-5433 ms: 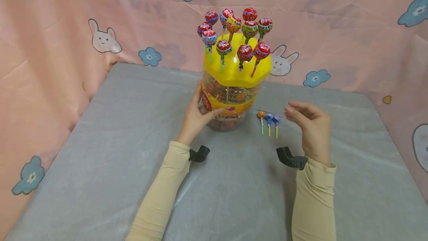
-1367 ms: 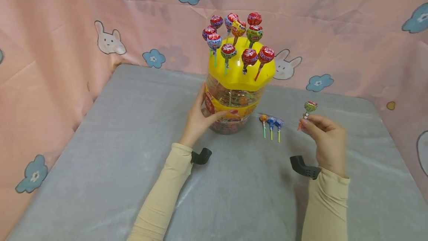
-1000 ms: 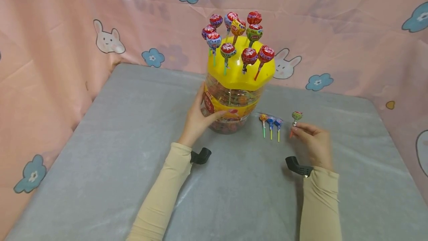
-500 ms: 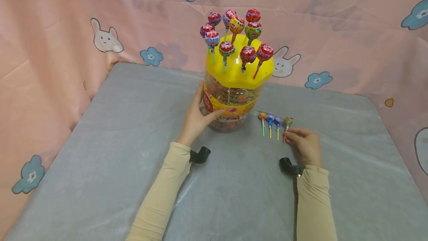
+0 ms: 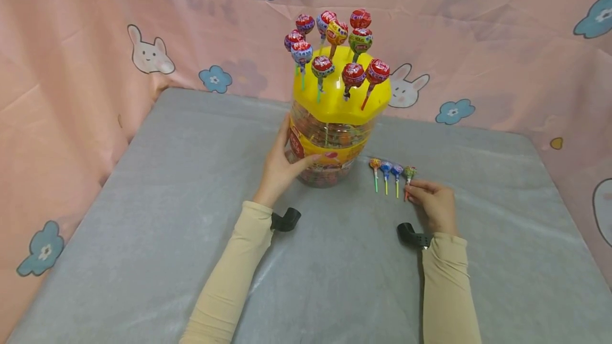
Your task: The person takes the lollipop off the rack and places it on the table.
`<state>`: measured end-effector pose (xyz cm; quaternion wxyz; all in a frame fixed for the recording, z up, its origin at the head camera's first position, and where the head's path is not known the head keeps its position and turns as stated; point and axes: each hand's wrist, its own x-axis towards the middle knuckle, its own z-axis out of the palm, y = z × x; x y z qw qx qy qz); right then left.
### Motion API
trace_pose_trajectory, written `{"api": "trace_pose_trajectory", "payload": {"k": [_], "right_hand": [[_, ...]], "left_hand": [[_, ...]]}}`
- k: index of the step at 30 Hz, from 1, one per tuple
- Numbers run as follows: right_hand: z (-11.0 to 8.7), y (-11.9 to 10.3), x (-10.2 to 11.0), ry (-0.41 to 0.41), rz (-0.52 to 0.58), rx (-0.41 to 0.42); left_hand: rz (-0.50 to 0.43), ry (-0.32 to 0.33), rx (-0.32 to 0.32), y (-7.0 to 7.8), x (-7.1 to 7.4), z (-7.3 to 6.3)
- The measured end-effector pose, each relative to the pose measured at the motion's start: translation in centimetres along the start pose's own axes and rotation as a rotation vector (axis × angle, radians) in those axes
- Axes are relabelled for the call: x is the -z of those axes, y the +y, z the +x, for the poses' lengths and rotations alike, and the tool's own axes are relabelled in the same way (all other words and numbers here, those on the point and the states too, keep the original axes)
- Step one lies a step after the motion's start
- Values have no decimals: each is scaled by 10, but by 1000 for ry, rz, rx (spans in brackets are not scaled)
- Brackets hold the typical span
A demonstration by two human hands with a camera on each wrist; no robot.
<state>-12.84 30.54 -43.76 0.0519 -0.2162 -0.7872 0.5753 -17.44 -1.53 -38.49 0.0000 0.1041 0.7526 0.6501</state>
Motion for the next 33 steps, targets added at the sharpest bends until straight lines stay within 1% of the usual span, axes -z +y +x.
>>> {"api": "trace_pose_trajectory", "payload": {"k": [4, 12, 14, 17, 20, 25, 27, 33], "right_hand": [[0, -1, 0, 2, -16, -8], [-2, -4, 1, -11, 69, -4], [-3, -5, 1, -18, 66, -3], [-5, -5, 2, -30, 13, 3], [-6, -5, 4, -35, -63, 18], [-7, -4, 6, -24, -81, 35], [-7, -5, 6, -24, -65, 43], [-7, -7, 6, -34, 98, 53]], "left_hand": [[3, -1, 6, 0, 0, 0], [7, 0, 5, -1, 0, 1], [4, 1, 1, -1, 0, 1], [2, 2, -4, -2, 0, 1], [9, 2, -7, -2, 0, 1], [11, 0, -8, -3, 0, 1], [9, 0, -5, -3, 0, 1], [6, 3, -5, -2, 0, 2]]}}
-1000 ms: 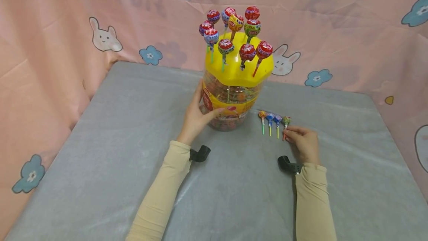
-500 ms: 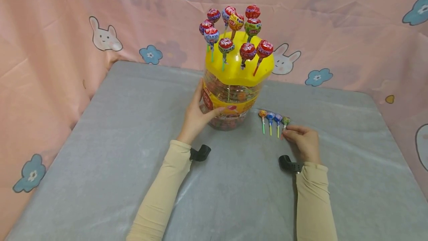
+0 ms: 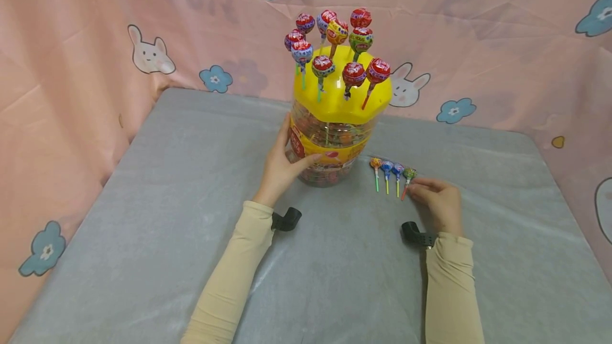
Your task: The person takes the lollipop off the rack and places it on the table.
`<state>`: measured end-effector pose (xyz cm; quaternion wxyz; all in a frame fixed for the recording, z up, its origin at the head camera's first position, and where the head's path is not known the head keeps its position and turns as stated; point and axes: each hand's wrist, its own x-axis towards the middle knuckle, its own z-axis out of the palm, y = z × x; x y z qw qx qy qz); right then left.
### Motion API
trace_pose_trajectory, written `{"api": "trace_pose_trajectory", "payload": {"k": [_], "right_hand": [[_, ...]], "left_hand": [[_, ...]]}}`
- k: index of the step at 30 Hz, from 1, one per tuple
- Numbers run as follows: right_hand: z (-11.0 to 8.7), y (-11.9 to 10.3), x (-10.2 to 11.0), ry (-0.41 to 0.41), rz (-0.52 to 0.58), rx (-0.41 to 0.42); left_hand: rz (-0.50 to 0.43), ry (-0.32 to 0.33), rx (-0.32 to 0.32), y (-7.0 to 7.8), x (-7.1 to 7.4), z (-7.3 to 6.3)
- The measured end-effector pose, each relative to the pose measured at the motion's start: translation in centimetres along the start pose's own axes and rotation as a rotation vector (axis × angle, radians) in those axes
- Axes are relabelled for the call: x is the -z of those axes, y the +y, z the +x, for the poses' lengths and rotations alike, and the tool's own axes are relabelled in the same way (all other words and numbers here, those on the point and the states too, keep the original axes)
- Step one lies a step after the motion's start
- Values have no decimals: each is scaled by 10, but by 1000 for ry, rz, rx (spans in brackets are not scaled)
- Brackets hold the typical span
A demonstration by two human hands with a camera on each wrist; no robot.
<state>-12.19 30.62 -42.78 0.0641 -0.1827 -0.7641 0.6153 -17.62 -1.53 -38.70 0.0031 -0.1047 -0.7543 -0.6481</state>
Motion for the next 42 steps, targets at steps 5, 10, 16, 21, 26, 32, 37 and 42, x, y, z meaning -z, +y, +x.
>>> {"api": "trace_pose_trajectory", "payload": {"k": [5, 10, 16, 21, 26, 32, 37, 42], "right_hand": [[-2, -5, 1, -2, 36, -7], [-6, -14, -1, 18, 94, 4], [-12, -28, -6, 22, 222, 53], [-18, -41, -7, 10, 324, 109], [-23, -53, -10, 35, 333, 154], [-30, -70, -15, 49, 339, 212], [-35, -88, -23, 50, 330, 261], [-38, -113, -33, 23, 348, 346]], "left_hand": [[-10, -2, -3, 0, 1, 0], [1, 0, -1, 0, 2, 0], [6, 5, -3, 0, 3, 0], [8, 4, -12, -1, 2, 2], [21, 13, -31, -1, 1, 1], [42, 60, -53, -1, -2, 0], [77, 93, -76, -3, -6, -1], [75, 106, -64, -4, -8, -2]]}}
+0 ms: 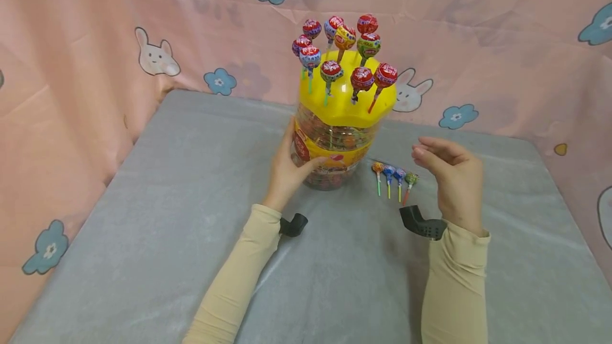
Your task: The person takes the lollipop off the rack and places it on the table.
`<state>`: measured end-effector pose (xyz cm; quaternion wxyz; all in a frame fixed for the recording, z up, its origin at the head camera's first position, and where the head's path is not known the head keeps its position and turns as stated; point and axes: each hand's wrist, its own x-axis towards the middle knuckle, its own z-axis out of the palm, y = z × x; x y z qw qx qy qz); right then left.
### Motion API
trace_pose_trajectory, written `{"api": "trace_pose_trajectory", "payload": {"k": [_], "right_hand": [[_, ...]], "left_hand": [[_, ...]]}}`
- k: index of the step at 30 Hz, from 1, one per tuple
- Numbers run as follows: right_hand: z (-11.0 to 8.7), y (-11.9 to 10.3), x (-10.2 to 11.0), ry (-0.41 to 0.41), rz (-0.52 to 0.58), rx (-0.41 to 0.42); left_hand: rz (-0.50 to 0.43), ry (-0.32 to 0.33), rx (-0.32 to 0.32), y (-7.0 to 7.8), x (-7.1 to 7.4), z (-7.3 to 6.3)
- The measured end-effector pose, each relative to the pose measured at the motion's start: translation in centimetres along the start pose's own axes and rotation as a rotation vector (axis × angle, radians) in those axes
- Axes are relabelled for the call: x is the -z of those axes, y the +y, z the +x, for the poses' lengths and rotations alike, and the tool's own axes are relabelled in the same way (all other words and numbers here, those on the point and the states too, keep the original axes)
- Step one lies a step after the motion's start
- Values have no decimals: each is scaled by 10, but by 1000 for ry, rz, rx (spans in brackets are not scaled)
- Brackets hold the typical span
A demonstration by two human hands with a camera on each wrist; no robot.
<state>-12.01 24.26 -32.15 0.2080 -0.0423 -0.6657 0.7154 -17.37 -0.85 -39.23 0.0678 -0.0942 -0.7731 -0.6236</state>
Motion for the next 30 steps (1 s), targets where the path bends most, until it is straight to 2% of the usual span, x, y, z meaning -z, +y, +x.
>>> {"api": "trace_pose_trajectory", "payload": {"k": [9, 15, 24, 30], "right_hand": [[3, -29, -41, -59, -21, 94], [5, -40, -62, -60, 9, 131], [9, -50, -82, -88, 54, 172], [9, -52, -88, -97, 40, 188]], "left_hand": [[62, 16, -38, -2, -2, -1], [42, 11, -49, -3, -1, -2], [43, 5, -44, -3, 0, -1], [68, 6, -53, -3, 0, -1]]}}
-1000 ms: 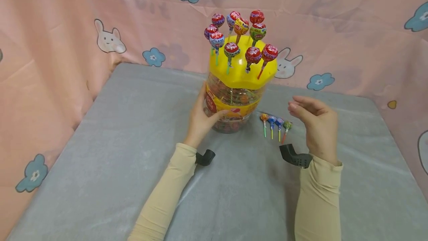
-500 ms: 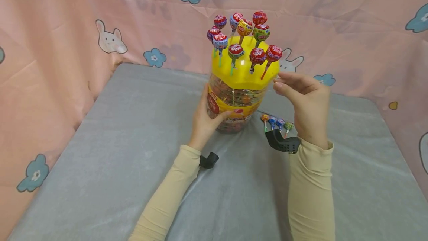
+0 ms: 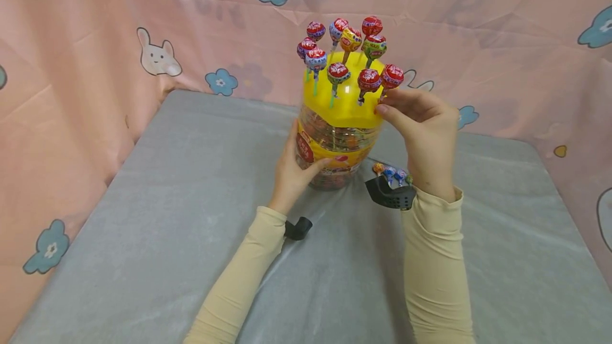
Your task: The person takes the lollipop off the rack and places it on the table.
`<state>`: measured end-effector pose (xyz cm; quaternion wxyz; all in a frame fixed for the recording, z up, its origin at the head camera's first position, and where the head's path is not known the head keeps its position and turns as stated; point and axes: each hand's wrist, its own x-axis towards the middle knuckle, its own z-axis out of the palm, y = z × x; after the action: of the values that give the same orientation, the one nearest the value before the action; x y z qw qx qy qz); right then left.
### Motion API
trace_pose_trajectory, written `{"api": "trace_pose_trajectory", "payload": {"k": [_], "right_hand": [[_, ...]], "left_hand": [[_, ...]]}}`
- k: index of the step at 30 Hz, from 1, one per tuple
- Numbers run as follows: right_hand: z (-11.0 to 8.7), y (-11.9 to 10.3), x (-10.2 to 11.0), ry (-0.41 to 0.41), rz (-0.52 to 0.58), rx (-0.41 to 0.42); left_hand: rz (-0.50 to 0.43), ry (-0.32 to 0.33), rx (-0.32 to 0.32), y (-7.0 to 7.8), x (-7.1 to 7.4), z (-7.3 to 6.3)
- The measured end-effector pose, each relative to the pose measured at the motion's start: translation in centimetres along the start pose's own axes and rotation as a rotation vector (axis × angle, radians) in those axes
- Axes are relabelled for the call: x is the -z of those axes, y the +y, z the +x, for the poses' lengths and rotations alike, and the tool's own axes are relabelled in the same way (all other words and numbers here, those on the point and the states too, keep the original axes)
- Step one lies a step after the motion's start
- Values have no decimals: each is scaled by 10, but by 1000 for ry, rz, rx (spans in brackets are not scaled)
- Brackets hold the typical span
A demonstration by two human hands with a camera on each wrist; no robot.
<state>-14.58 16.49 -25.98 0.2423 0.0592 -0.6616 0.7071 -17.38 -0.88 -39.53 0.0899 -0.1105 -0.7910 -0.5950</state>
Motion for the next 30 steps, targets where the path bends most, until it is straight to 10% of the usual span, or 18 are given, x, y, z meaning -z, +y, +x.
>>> {"api": "trace_pose_trajectory", "payload": {"k": [30], "right_hand": [[3, -3, -6, 52, -69, 75]], "left_hand": [[-9, -8, 13, 1, 1, 1]]}}
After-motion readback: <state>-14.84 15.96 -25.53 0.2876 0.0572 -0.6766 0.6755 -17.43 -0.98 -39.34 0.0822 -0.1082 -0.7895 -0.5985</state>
